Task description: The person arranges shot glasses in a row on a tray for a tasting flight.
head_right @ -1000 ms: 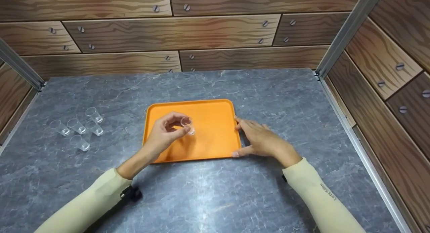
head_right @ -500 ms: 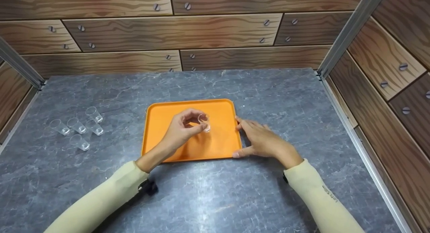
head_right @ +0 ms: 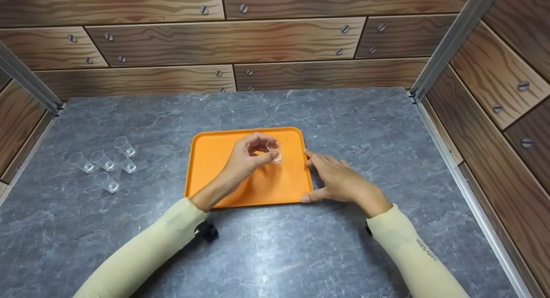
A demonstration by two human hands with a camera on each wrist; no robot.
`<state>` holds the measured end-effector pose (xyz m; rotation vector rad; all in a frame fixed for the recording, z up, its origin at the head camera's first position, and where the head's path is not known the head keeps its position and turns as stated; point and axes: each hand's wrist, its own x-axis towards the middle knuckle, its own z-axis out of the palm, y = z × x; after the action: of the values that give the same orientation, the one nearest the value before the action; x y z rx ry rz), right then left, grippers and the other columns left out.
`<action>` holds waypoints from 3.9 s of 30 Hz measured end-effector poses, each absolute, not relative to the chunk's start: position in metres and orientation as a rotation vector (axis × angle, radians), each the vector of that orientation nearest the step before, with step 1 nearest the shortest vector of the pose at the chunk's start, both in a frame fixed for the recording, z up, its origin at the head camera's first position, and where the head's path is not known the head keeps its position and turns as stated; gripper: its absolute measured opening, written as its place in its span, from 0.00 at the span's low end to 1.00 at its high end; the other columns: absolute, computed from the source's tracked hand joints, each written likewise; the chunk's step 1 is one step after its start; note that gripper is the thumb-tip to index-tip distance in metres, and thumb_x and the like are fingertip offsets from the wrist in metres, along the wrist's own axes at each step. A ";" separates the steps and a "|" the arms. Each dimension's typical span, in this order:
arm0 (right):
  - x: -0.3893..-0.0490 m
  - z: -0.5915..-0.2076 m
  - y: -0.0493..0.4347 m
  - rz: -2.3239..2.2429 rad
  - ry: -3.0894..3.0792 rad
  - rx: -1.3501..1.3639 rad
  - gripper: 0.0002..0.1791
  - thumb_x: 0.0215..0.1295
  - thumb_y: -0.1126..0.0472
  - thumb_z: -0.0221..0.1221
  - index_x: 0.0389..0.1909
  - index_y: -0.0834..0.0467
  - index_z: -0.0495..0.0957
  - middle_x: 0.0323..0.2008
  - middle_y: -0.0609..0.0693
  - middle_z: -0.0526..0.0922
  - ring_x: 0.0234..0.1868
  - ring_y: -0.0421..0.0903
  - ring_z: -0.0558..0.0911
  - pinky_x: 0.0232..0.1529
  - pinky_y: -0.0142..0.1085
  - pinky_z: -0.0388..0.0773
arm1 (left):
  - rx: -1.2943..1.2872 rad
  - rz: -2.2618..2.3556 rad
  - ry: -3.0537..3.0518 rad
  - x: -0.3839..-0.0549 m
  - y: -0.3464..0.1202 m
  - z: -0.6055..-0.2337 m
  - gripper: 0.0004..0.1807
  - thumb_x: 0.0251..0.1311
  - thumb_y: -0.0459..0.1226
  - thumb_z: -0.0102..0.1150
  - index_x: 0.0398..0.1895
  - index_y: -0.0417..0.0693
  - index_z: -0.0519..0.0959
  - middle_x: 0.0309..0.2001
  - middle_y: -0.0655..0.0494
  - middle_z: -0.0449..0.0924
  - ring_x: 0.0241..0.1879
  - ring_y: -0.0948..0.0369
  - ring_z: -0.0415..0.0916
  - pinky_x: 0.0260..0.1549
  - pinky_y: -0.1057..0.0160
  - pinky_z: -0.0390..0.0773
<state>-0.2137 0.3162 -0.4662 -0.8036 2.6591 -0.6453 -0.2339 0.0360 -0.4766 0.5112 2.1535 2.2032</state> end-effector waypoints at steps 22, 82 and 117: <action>-0.214 -0.467 0.316 -0.649 2.663 -0.803 0.53 0.62 0.33 0.76 0.74 0.61 0.67 0.83 0.61 0.62 0.81 0.65 0.61 0.73 0.76 0.53 | 0.281 2.199 2.032 -0.235 0.074 -0.484 0.16 0.60 0.24 0.74 0.50 0.34 0.85 0.42 0.55 0.85 0.41 0.60 0.82 0.41 0.68 0.83; -0.207 -0.466 0.312 -0.578 2.692 -0.778 0.50 0.63 0.34 0.74 0.74 0.60 0.65 0.84 0.59 0.60 0.81 0.67 0.60 0.71 0.81 0.48 | 0.089 2.188 2.006 -0.235 0.097 -0.493 0.18 0.57 0.21 0.73 0.51 0.35 0.85 0.45 0.48 0.87 0.43 0.64 0.81 0.49 0.69 0.82; -0.204 -0.463 0.309 -0.557 2.704 -0.765 0.48 0.64 0.31 0.72 0.70 0.59 0.69 0.87 0.59 0.51 0.81 0.68 0.60 0.72 0.79 0.53 | 0.061 2.271 1.936 -0.226 0.066 -0.487 0.24 0.59 0.25 0.72 0.59 0.30 0.80 0.53 0.41 0.84 0.47 0.57 0.82 0.46 0.61 0.86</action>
<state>-0.2043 0.3090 -0.4632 -0.7650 2.7044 -0.5574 -0.2263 0.0656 -0.4868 0.0605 1.9360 2.2712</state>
